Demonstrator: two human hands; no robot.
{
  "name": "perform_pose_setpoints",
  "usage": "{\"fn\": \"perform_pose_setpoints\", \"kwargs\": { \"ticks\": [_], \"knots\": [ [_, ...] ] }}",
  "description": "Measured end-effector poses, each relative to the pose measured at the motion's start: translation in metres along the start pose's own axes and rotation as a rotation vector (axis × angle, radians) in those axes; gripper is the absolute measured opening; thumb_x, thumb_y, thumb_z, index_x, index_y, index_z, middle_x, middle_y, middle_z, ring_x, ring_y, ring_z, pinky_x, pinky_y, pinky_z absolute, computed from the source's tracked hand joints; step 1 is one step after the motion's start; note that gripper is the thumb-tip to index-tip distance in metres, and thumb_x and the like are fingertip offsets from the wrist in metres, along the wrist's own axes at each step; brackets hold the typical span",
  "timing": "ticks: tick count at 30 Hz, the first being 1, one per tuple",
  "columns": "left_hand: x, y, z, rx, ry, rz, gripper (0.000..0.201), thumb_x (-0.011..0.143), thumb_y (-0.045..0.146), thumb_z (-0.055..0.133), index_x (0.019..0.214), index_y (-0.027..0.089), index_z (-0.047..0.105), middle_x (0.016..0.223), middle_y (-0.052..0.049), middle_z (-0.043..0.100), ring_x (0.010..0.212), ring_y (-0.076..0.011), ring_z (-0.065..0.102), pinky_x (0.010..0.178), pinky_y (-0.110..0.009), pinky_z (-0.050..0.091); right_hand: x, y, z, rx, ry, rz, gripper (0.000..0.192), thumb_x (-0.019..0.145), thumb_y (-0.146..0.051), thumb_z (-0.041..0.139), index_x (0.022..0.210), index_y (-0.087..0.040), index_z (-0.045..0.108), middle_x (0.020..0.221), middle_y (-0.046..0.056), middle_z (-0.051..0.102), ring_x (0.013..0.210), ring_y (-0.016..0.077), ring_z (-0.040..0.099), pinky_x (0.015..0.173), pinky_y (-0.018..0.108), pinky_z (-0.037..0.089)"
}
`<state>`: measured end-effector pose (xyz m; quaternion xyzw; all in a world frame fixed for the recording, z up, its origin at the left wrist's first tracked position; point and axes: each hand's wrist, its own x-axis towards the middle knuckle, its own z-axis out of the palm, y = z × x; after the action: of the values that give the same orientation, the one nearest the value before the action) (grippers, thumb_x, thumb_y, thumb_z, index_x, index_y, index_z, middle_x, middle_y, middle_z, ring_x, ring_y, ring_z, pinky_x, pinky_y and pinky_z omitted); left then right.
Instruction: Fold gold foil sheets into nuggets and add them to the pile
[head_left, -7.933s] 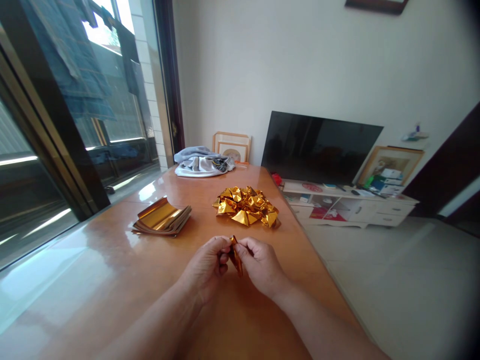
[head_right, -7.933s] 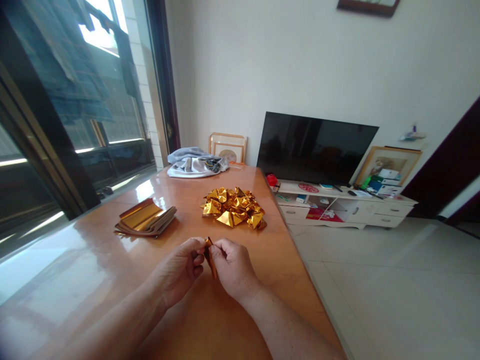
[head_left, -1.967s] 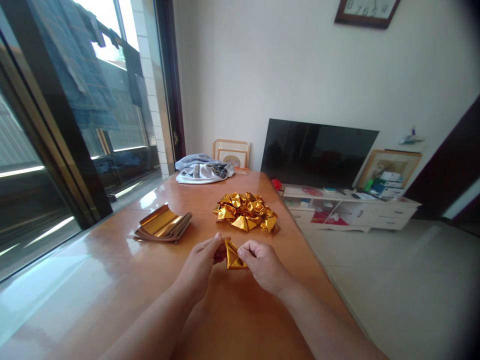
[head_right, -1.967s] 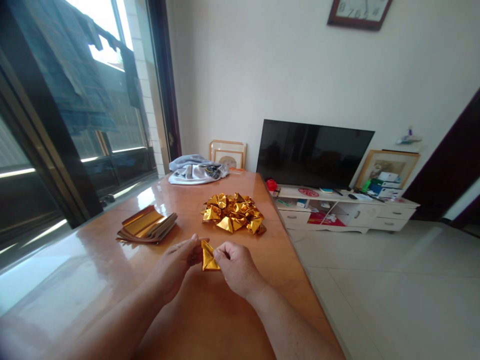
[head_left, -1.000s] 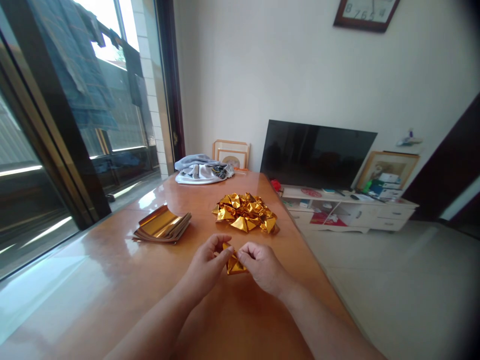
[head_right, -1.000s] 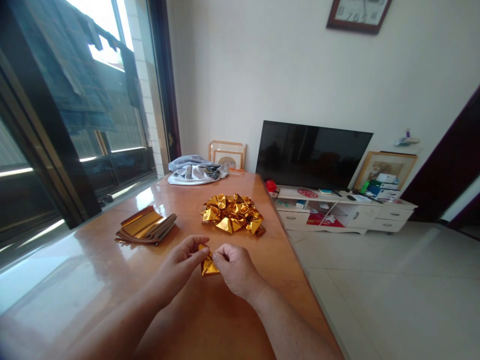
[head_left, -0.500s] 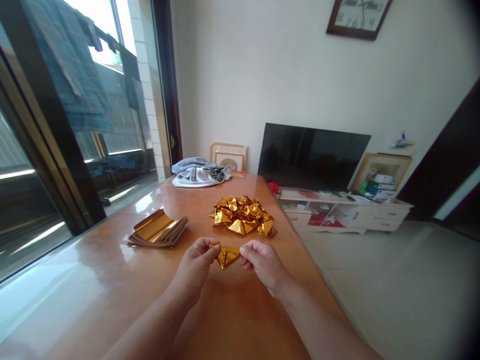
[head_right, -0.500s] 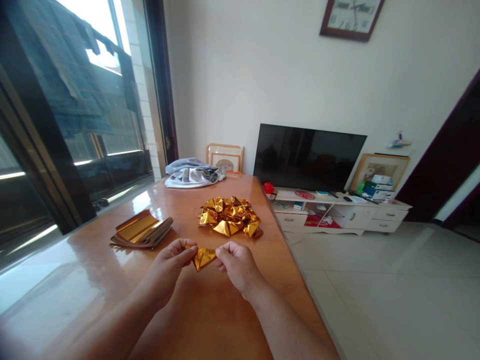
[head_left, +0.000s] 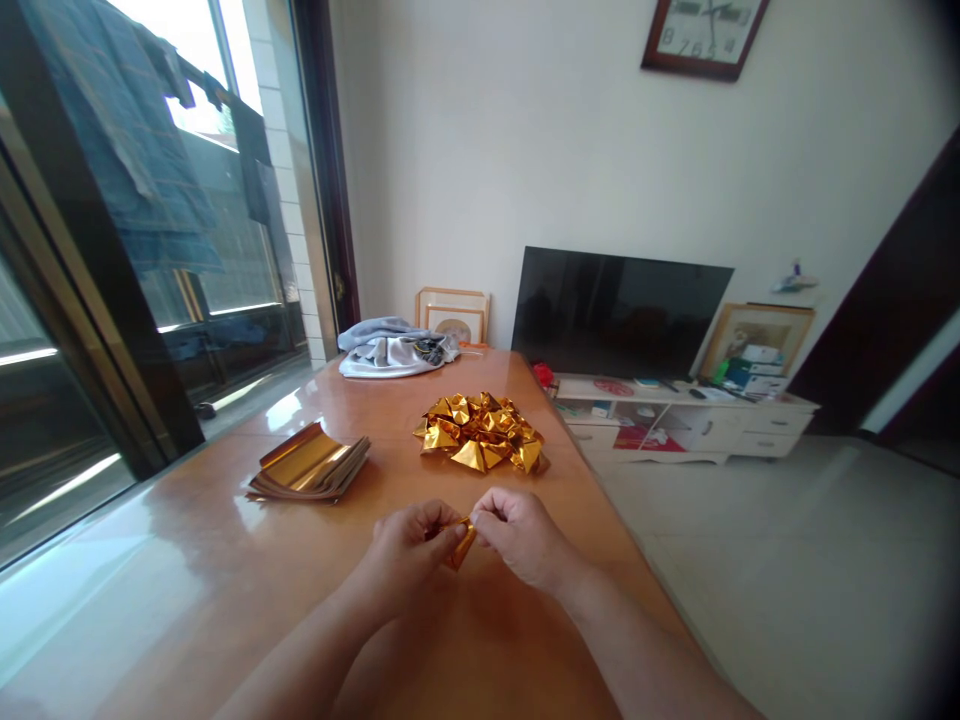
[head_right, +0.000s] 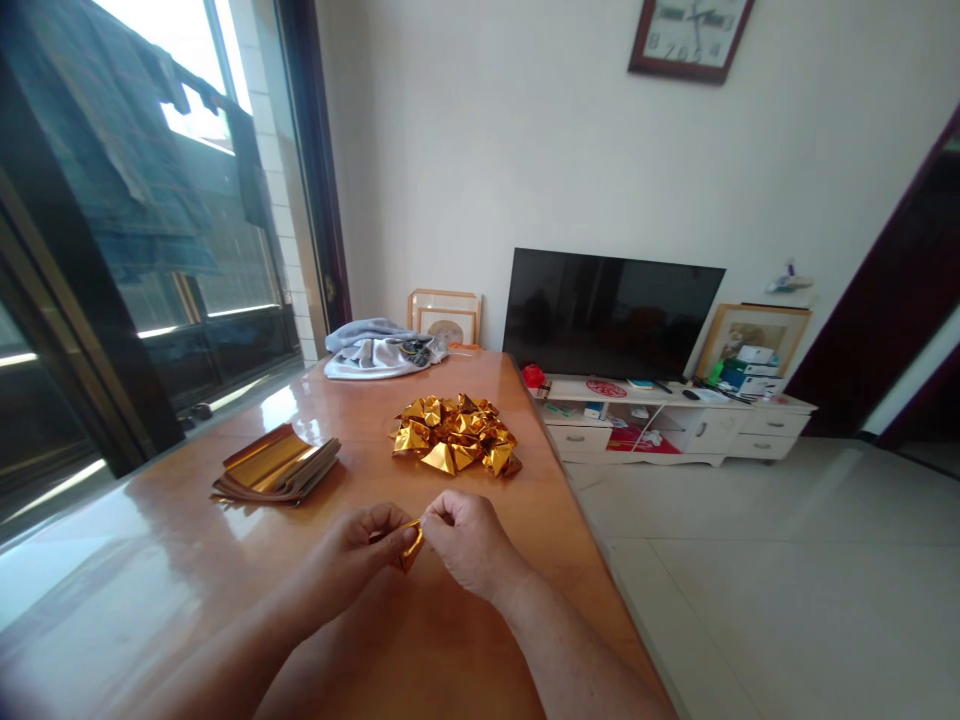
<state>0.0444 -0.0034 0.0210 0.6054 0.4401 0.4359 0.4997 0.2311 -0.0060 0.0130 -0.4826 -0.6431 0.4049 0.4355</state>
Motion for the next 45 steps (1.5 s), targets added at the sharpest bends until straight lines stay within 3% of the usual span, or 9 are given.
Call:
{"fn": "perform_pose_setpoints", "kwargs": {
  "ticks": [4,12,26,30,37,45],
  "knots": [
    [0.000,0.004,-0.003,-0.100,-0.130,-0.089,0.034,0.074,0.047,0.077,0.067,0.016,0.065,0.061,0.001,0.058,0.058,-0.0122,0.047,0.057,-0.024,0.034,0.000,-0.003,-0.002,0.203,0.000,0.050,0.027,0.092,-0.041,0.057,0.081,-0.017,0.064,0.074,0.002,0.068,0.067,0.0135,0.059,0.066,0.026,0.047],
    [0.000,0.003,-0.007,-0.167,-0.116,-0.150,0.036,0.075,0.047,0.079,0.076,0.014,0.065,0.067,0.001,0.060,0.064,-0.0121,0.048,0.061,-0.023,0.035,0.000,-0.010,-0.005,0.353,-0.001,0.093,0.021,0.086,-0.035,0.065,0.084,-0.015,0.068,0.077,0.005,0.071,0.069,0.0131,0.058,0.069,0.027,0.047],
    [0.000,0.000,-0.012,-0.288,-0.235,-0.240,0.030,0.076,0.040,0.080,0.088,0.015,0.071,0.071,0.000,0.062,0.061,-0.0100,0.049,0.059,-0.021,0.033,-0.003,-0.013,-0.003,0.489,-0.090,0.094,0.013,0.083,-0.028,0.068,0.083,-0.015,0.067,0.073,0.003,0.068,0.064,0.0120,0.055,0.066,0.026,0.043],
    [-0.003,0.006,-0.010,-0.284,-0.204,-0.226,0.029,0.073,0.038,0.081,0.085,0.014,0.070,0.070,0.001,0.062,0.060,-0.0094,0.049,0.057,-0.021,0.033,-0.003,-0.011,0.001,0.482,-0.080,0.090,0.013,0.084,-0.028,0.067,0.085,-0.015,0.066,0.075,0.002,0.066,0.067,0.0123,0.054,0.067,0.026,0.043],
    [0.003,-0.004,-0.004,-0.133,-0.016,-0.078,0.027,0.076,0.040,0.075,0.083,0.014,0.069,0.068,0.000,0.062,0.062,-0.0119,0.052,0.058,-0.021,0.039,0.000,-0.006,0.008,0.157,0.244,-0.118,0.009,0.086,-0.028,0.065,0.084,-0.019,0.062,0.071,-0.003,0.056,0.065,0.0129,0.049,0.060,0.025,0.040],
    [0.004,-0.014,-0.005,0.196,0.073,0.117,0.027,0.081,0.043,0.068,0.084,0.017,0.075,0.068,-0.002,0.068,0.065,-0.0170,0.060,0.060,-0.023,0.045,-0.005,-0.007,0.019,-0.041,0.250,-0.206,0.010,0.088,-0.025,0.061,0.085,-0.019,0.069,0.078,0.001,0.068,0.072,0.0162,0.061,0.067,0.026,0.048]
  ]
}}
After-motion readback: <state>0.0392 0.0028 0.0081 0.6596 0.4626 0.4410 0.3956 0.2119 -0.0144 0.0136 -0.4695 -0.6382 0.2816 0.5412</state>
